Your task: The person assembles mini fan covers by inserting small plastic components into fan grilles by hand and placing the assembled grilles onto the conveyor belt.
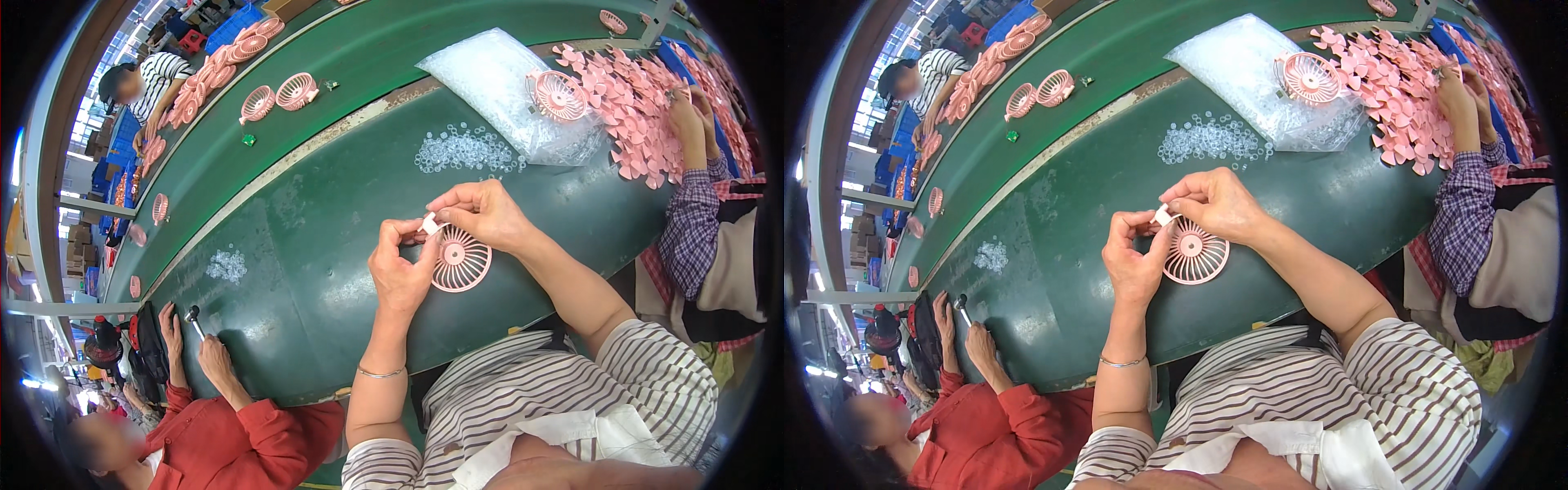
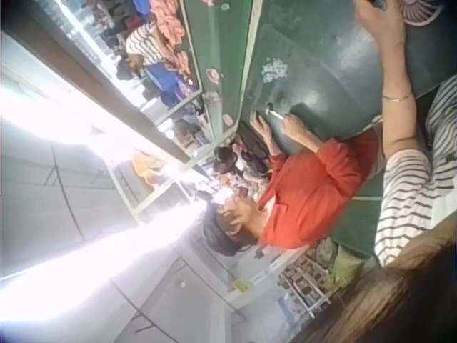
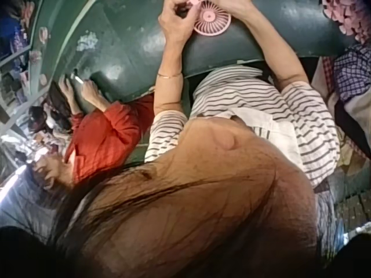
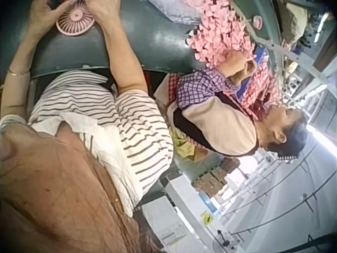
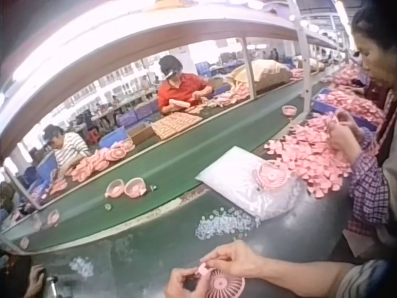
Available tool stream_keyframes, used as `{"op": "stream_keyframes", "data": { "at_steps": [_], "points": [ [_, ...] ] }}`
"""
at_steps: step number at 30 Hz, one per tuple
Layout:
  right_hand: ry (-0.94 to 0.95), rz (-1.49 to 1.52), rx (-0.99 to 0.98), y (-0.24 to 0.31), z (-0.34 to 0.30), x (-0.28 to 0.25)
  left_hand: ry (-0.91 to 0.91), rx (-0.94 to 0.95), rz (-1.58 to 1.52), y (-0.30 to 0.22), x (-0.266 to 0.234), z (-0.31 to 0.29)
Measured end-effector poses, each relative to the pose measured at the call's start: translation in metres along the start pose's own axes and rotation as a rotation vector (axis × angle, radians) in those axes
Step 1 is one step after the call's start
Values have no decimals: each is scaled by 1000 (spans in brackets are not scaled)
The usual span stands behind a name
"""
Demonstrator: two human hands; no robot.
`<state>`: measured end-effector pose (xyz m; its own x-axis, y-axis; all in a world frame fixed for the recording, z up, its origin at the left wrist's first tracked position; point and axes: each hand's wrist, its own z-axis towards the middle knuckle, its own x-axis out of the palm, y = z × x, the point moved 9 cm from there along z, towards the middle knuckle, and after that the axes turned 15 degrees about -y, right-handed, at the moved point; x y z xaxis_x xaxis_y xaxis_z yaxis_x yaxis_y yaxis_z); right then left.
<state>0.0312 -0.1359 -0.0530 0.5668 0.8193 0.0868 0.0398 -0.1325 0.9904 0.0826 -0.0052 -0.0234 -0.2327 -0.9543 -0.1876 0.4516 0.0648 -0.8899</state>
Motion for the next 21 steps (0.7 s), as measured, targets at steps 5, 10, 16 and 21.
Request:
{"op": "stream_keyframes", "data": {
  "at_steps": [5,10,16,21],
  "points": [
    [77,99,-30,0,-5,8,-55,-25,13,4,-4,1],
    [249,213,-156,13,-12,22,-137,40,4,7,-15,3],
    [277,564,269,-8,-8,29,-176,-44,-192,4,-20,7],
    [216,565,339,-13,-8,25,-54,63,-60,-1,-14,8]
  ]
}}
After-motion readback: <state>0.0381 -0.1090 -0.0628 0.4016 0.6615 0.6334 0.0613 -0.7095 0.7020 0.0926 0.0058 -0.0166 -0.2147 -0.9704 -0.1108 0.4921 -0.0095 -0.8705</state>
